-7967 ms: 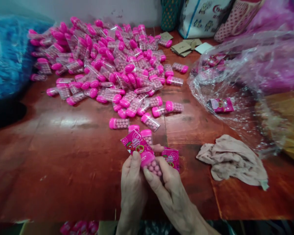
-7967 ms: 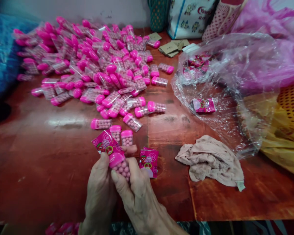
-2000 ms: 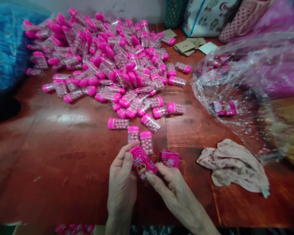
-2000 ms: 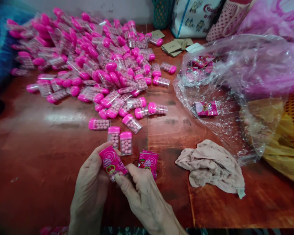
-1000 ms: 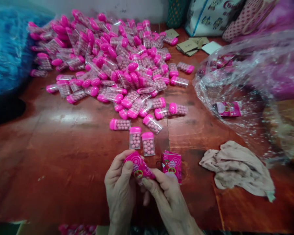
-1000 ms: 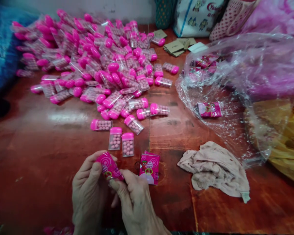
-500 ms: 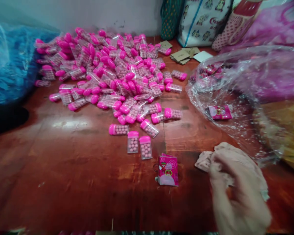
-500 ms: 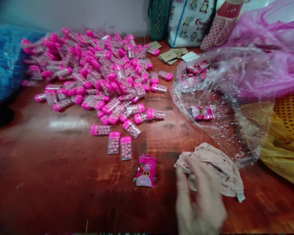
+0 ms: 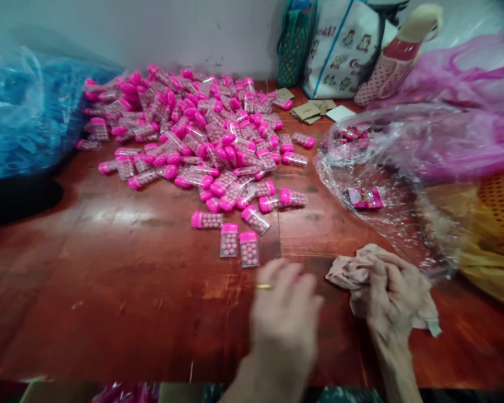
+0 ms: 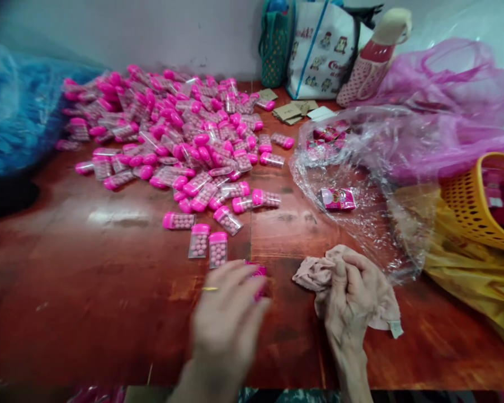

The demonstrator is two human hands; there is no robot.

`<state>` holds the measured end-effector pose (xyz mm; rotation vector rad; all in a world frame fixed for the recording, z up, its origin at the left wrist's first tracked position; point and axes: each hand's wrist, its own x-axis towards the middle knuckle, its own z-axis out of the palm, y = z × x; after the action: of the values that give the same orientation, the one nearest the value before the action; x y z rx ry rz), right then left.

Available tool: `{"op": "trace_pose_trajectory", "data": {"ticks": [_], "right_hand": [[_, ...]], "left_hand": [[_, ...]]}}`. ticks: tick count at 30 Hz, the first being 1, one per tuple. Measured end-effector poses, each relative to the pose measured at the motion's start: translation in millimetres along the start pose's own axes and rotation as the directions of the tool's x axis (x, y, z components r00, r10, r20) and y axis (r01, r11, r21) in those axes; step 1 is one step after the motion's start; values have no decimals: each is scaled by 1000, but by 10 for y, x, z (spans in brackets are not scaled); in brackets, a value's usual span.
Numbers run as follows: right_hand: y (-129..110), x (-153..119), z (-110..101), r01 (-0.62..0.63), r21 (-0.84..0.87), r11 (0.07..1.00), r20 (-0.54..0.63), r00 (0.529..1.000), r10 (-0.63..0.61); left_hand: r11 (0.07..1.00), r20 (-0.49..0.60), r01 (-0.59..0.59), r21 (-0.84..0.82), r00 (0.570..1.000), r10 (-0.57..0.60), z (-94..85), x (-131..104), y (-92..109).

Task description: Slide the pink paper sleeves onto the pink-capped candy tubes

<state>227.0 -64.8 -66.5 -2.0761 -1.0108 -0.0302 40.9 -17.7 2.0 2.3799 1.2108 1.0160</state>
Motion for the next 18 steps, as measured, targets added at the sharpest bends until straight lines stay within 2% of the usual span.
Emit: {"op": "trace_pose_trajectory", "data": {"ticks": [1,2,3,4,6,8,11,14,16,18], "right_hand": [[23,5,-36,8,21,1000,9,1000,-8],[47,8,-75,18,40,999,22,1000,-19],[71,7,-112,32,56,998,38,999,-34],[94,4,-144,46,72,996,63,997,-50],[140,-2,-181,75,92,993,101,991,-85],[188,4,-171,116,96,989,94,988,-125],[241,48,-103,145,58,988,12,989,-146],[173,77,-61,124,1,992,-47,991,-124],[9,30,-66,99,-49,994,-92,990,-103],[-231,-88,-69,51,-126,991,-173,982,-72]], "left_hand": [[992,120,-122,-22,985,124,224,44,163],[985,224,-173,17,961,165,430,64,303],[978,310,-190,81,938,157,609,64,412],[966,364,-227,123,916,169,755,48,487],[955,394,-227,191,909,138,940,0,550],[953,408,-220,208,905,120,1008,-26,542],[960,408,-237,147,899,160,968,12,497],[987,325,-159,1,934,151,783,49,399],[987,167,-78,-140,981,101,570,11,249],[977,-19,-44,-208,999,41,314,-79,28]]}}
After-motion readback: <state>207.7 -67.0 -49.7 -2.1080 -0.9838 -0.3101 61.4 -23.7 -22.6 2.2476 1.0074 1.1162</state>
